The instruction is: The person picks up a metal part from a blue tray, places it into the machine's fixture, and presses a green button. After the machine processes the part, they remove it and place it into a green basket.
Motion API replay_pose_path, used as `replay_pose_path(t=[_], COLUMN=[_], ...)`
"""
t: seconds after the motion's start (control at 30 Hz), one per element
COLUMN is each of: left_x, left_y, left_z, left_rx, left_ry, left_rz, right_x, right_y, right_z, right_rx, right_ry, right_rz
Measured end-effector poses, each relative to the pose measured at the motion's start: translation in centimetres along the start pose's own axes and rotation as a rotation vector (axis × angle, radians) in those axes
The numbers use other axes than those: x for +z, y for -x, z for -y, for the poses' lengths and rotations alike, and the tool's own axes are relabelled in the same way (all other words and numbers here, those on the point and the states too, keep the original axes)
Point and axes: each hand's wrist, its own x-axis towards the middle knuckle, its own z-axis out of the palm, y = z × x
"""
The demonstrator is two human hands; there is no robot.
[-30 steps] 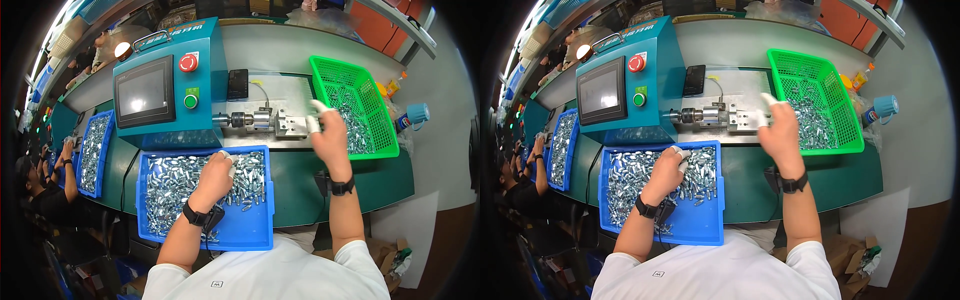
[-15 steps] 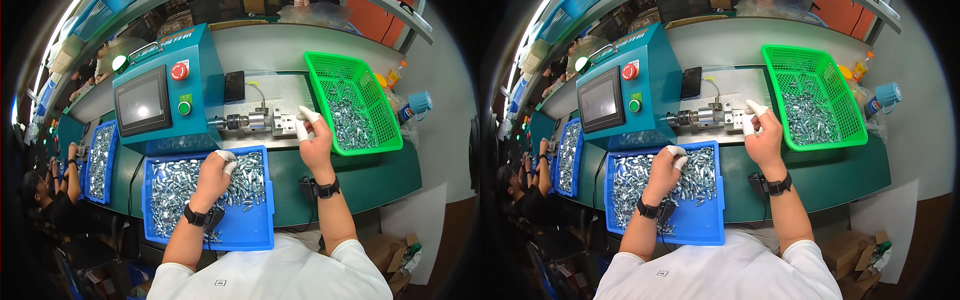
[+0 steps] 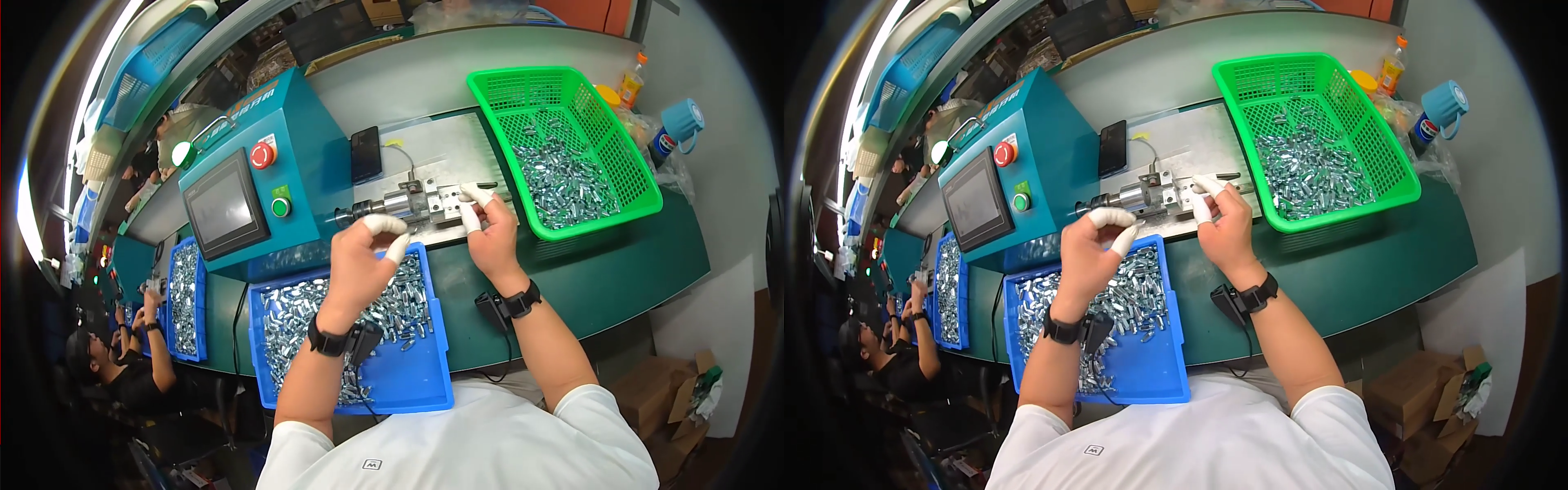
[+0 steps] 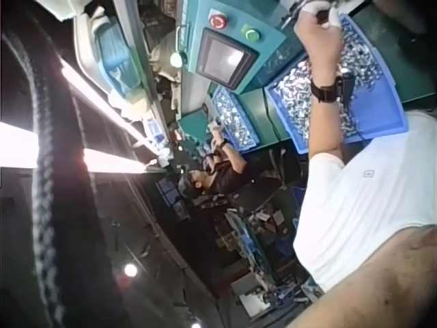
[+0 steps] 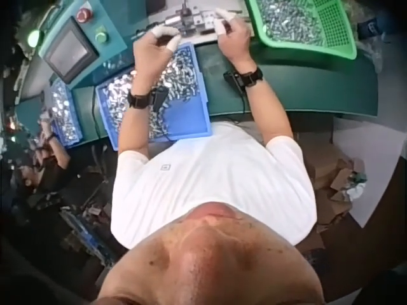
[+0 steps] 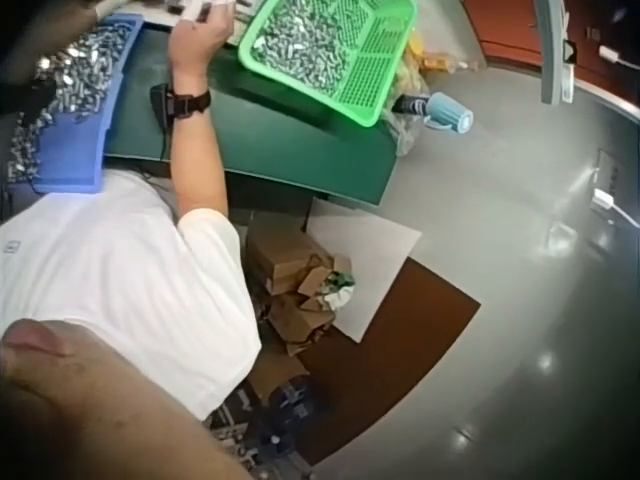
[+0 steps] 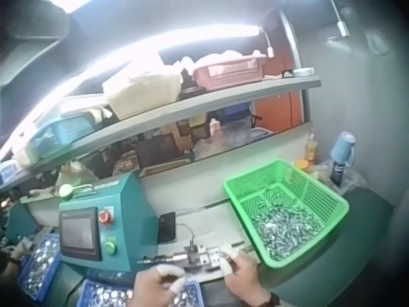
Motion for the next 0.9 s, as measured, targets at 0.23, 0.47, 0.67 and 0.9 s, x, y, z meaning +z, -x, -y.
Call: replay_pose_path(t=[0.23, 0.47, 0.67, 0.9], left_x=[3.1, 3.3, 2.9, 3.0], left_y=[-6.1, -7.5, -7.7, -8.8], left_z=[1.1, 3.2, 2.5, 2.6], left_rx=[0.342, 0.449, 0.477, 0.284], left_ry=[-0.426, -0.526, -0.605, -0.563], left_rz=[0.032, 0.068, 0.103, 0.158], right_x=[0.1, 0.0, 0.3, 0.8], right_y=[0.2, 0.2, 0.5, 0.8], right_z=[-0.1, 0.0, -0.6, -0.8], right_rx=[0.025, 0.030, 0.179, 0.296], right_ry=[-0.035, -0.043, -0.089, -0.215], right_rz=[0.014, 0.048, 0.204, 0.233])
